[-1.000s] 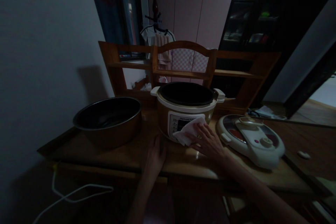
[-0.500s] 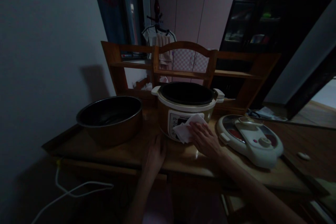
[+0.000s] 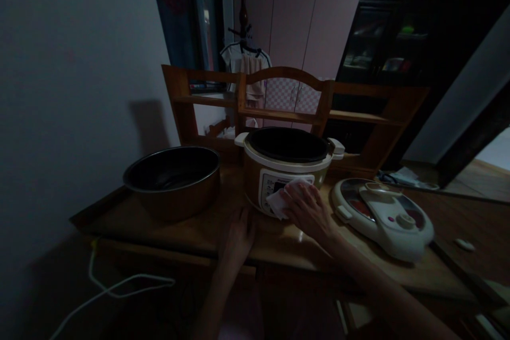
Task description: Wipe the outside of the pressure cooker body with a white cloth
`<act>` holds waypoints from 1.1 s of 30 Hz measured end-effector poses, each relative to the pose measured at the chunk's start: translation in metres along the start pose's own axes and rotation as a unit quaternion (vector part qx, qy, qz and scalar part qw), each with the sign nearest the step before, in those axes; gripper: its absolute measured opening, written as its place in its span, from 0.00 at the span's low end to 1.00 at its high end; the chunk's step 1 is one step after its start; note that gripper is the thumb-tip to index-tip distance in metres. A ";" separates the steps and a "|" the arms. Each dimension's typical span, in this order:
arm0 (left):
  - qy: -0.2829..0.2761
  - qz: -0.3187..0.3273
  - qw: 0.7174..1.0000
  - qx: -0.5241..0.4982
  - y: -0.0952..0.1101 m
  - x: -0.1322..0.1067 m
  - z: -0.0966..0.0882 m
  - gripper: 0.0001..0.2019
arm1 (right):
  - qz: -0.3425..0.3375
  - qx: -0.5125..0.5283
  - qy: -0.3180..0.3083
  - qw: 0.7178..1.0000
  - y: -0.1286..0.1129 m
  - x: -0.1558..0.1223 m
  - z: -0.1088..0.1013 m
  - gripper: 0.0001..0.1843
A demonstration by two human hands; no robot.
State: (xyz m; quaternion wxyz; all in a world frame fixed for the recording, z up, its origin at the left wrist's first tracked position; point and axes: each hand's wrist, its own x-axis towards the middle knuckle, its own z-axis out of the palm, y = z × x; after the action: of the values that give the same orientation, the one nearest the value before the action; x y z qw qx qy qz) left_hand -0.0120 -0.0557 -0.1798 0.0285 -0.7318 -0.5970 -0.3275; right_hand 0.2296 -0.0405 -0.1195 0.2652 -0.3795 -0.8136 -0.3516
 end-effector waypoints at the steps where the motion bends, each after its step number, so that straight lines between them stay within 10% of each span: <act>1: -0.003 0.001 1.000 0.001 0.001 0.000 -0.001 0.14 | -0.005 0.003 0.002 1.000 0.001 0.000 0.001 0.31; 12: -0.013 -0.008 1.000 -0.023 0.005 0.000 -0.008 0.14 | -0.177 0.071 -0.026 0.981 0.007 0.006 -0.010 0.25; 33: -0.003 -0.004 1.000 -0.023 0.006 0.000 -0.012 0.13 | -0.233 0.103 -0.025 0.967 0.013 0.005 -0.021 0.21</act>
State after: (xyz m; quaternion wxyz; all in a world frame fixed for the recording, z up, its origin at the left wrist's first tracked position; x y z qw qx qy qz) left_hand -0.0122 -0.0622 -0.1684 0.0087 -0.7306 -0.5926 -0.3391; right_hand 0.2405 -0.0482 -0.0980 0.1933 -0.1588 -0.9178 -0.3083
